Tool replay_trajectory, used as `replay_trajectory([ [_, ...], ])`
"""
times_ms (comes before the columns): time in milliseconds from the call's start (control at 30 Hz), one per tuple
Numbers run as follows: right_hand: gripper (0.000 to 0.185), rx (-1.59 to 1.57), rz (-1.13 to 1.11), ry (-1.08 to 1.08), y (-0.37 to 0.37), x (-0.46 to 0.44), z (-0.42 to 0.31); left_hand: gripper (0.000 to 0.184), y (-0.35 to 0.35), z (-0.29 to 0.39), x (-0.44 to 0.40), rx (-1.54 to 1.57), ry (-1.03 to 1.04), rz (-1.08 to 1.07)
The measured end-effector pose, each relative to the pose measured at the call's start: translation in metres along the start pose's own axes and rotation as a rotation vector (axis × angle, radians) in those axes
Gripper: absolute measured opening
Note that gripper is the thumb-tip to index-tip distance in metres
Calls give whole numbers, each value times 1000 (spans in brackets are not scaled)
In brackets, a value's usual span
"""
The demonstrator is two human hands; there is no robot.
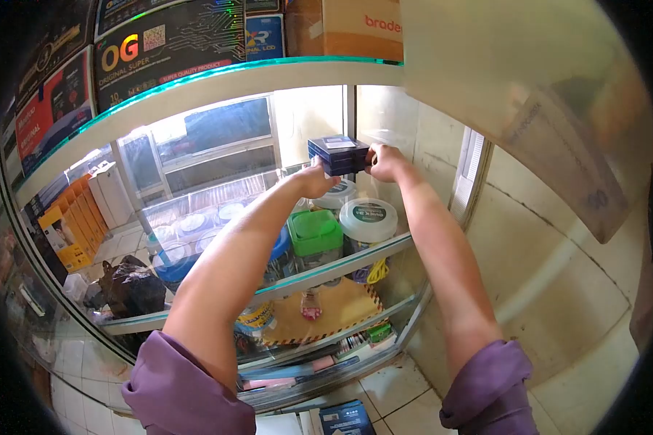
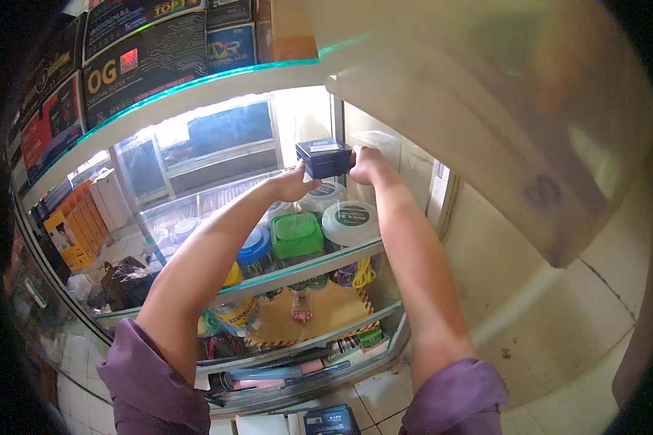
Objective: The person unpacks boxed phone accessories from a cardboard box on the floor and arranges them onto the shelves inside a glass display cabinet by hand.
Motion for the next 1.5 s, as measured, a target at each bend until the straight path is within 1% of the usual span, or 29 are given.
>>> replay_trajectory([
  [33, 31, 0, 0, 0, 1, -4, 1, 85, -2, 5, 2, 0, 0, 0],
  [100, 28, 190, -115, 76, 14, -10, 5, 64, 9, 19, 5, -227, 8, -146],
  [167, 29, 170, -190, 55, 16, -4, 5, 64, 8, 21, 14, -343, 7, -218],
  [200, 32, 161, -267, 36, 20, 2, 0, 65, 11, 37, 27, -437, 141, -283],
  [267, 37, 214, -267, 52, 16, 18, -7, 49, 12, 32, 54, -463, 65, -439],
  [300, 44, 259, -275, 72, 18, 33, -11, 48, 10, 32, 73, -478, 28, -518],
  [367, 46, 373, -340, 111, 14, 69, -31, 57, 0, 15, 87, -254, 136, -340],
  [400, 42, 325, -324, 108, 15, 80, -32, 61, -4, 17, 116, -183, 100, -375],
  [467, 29, 253, -275, 33, 12, 110, -37, 60, -4, 21, 152, -142, 135, -321],
  [500, 29, 254, -280, 37, 13, 130, -40, 59, -6, 27, 170, -107, 172, -259],
  [567, 33, 151, 33, -14, -14, 176, -51, 57, 6, 35, 209, -76, 164, -237],
  [600, 41, 29, 17, -22, -14, 197, -49, 56, -1, 39, 232, -10, 140, -93],
  [633, 41, 36, -7, -13, -3, 218, -43, 55, -11, 50, 263, 57, 109, 48],
  [667, 41, 8, 154, -115, -9, 244, -49, 52, -16, 60, 301, 35, 39, 203],
  [700, 41, -19, 320, -224, -21, 274, -57, 52, -1, 68, 326, 47, 33, 194],
  [767, 38, -100, 308, -223, -11, 335, -64, 50, 2, 100, 393, -281, 156, 571],
  [800, 36, -174, 332, -287, -6, 369, -72, 50, 17, 100, 413, -138, 202, 547],
  [833, 35, -248, 356, -349, 0, 403, -76, 50, 33, 105, 436, -128, 196, 533],
  [867, 35, -254, 342, -339, 12, 430, -75, 50, 50, 108, 460, -27, 209, 508],
  [933, 34, -402, 131, -278, 61, 467, -62, 51, 89, 111, 501, 85, 210, 479],
  [1000, 35, -512, 61, -247, 111, 506, -43, 49, 137, 92, 528, 350, 149, 450],
  [1067, 36, -760, -98, -41, 169, 546, -20, 50, 192, 72, 552, 504, 66, 425],
  [1133, 40, -749, -137, 13, 197, 583, -17, 50, 267, 50, 568, 557, -45, 404],
  [1167, 43, -736, -173, 70, 212, 600, -14, 50, 298, 48, 576, 748, -183, 291],
  [1200, 43, -741, -177, 75, 225, 615, -13, 54, 327, 47, 583, 746, -228, 256],
  [1267, 58, -706, -182, 96, 244, 633, -8, 59, 369, 55, 589, 771, -262, 218],
  [1300, 58, -706, -183, 97, 246, 639, -9, 65, 384, 60, 590, 796, -292, 183],
  [1367, 76, -734, -153, 49, 241, 643, -18, 71, 384, 80, 589, 802, -293, 181],
  [1500, 81, -730, -194, -53, 241, 639, -35, 85, 379, 102, 581, 877, -273, 209],
])
Point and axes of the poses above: each hand's wrist, its own x-axis away from the middle knuckle, its own y-axis out of the palm, z = x × y, the point moved 10 cm from there along -x, towards the middle knuckle, and after that the axes turned 9 degrees about -z, right-handed, at the moved point
